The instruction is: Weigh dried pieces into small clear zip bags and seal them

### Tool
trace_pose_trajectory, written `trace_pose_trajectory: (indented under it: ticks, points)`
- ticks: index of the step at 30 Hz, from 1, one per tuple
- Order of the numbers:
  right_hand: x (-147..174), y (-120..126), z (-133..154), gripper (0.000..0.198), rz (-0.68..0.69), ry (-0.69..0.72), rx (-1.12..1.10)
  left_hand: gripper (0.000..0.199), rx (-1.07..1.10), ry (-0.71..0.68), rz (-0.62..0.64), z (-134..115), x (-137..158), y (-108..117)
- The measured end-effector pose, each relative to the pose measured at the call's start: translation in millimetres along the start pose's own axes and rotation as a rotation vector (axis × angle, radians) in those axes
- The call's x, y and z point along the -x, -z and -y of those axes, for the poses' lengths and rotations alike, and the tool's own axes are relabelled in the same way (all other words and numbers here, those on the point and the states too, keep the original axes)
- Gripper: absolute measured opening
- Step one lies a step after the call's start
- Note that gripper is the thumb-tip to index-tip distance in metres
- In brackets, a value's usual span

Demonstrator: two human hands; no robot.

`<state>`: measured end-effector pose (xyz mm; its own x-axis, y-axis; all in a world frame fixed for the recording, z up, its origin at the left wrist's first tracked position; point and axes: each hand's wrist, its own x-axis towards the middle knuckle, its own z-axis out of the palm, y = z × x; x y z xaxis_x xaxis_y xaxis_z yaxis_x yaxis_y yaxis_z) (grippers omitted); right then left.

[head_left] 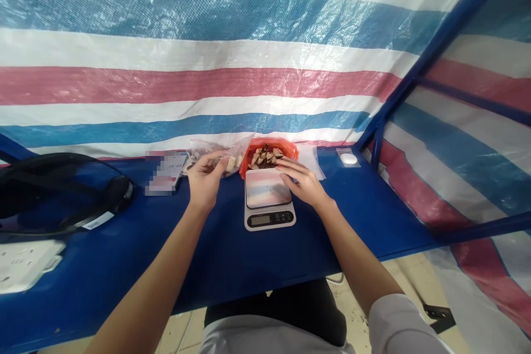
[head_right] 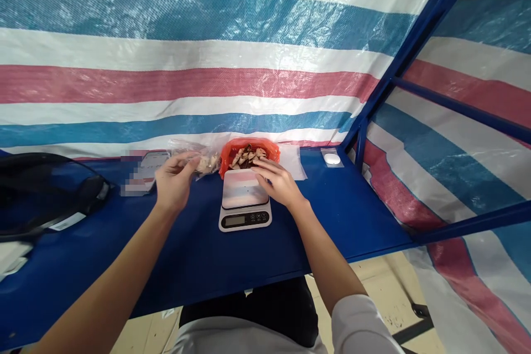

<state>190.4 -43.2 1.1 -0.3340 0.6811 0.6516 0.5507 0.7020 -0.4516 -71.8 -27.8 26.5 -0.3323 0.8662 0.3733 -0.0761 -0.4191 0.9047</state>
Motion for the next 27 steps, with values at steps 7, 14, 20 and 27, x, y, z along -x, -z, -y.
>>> trace_pose_trajectory:
  ticks: [7,14,20,27]
  points:
    - [-13.3,-33.2,0.4,0.036,-0.146,-0.271,-0.331,0.036,0.395,0.371,0.077,21.4,23.9,-17.1]
    - [-12.3,-45.5,-6.7,0.049,-0.188,-0.537,-0.654,0.035,0.464,0.552,0.156,28.3,31.5,-12.9]
    - [-13.3,-40.9,1.3,0.044,-0.179,-0.625,-0.658,0.03,0.412,0.56,0.165,27.3,32.4,-11.2]
    - [-14.6,-40.1,2.4,0.039,-0.209,-0.718,-0.732,0.036,0.314,0.503,0.123,31.1,30.7,-5.9]
